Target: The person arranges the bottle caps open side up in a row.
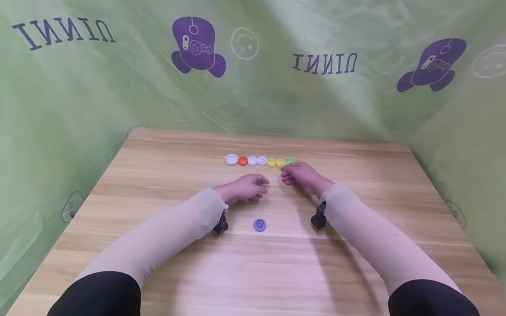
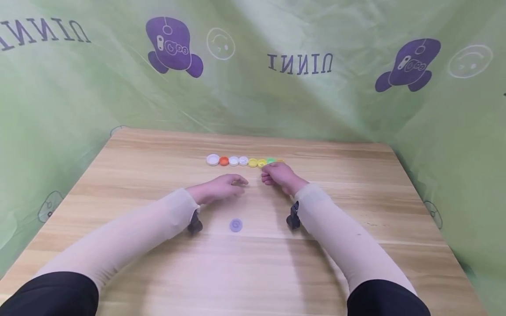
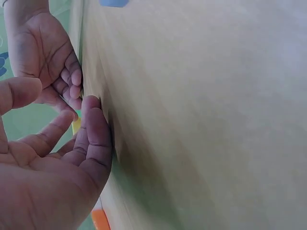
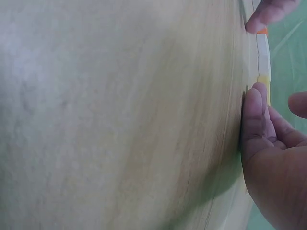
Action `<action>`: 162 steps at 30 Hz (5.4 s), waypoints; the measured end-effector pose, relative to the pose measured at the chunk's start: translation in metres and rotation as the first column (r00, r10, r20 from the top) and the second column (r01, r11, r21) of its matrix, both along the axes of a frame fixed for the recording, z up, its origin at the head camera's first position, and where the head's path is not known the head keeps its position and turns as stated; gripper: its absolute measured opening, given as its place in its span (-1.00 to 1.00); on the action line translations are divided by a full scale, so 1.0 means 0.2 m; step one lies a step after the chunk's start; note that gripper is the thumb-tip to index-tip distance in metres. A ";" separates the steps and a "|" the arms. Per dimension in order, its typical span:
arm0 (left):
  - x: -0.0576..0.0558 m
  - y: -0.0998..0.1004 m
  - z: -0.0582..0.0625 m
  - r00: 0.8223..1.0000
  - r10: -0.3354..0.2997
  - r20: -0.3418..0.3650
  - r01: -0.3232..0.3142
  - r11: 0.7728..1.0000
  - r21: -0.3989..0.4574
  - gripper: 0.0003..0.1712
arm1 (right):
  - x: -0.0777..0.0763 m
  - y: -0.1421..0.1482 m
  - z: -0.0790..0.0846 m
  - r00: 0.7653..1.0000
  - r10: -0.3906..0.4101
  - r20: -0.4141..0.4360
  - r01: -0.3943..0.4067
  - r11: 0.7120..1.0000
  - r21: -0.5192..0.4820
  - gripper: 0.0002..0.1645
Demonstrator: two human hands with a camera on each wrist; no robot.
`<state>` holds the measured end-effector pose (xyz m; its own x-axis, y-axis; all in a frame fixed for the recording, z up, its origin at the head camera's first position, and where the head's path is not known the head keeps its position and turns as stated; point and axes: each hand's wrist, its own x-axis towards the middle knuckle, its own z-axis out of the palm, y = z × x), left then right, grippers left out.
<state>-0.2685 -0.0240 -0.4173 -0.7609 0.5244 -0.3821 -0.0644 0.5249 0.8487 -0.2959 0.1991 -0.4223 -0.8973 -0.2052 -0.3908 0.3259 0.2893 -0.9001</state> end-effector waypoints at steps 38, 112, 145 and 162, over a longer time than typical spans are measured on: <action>0.32 -0.15 0.05 0.996 -0.043 0.083 0.042 0.999 0.014 -0.57 | 0.55 -0.15 0.06 0.909 0.414 -0.051 -0.378 0.869 0.318 -0.49; 0.13 0.17 0.01 0.918 0.364 0.158 -0.397 0.840 0.369 -0.50 | 0.28 -0.06 0.08 0.984 -0.177 0.021 0.177 0.962 -0.208 -0.50; -0.03 0.50 0.03 0.919 0.318 0.232 -0.391 0.809 0.439 -0.53 | 0.14 0.25 0.00 0.969 -0.190 -0.156 0.179 0.980 -0.083 -0.52; -0.09 0.75 0.05 0.948 0.307 0.078 -0.313 0.863 0.397 -0.60 | 0.06 0.38 0.05 0.960 -0.270 -0.072 0.250 0.944 -0.214 -0.84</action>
<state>-0.2865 0.1259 -0.4065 -0.9064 0.3718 -0.2007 -0.1788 0.0931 0.9795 -0.2833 0.2759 -0.4116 -0.9618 -0.0248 -0.2726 0.2723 0.0166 -0.9621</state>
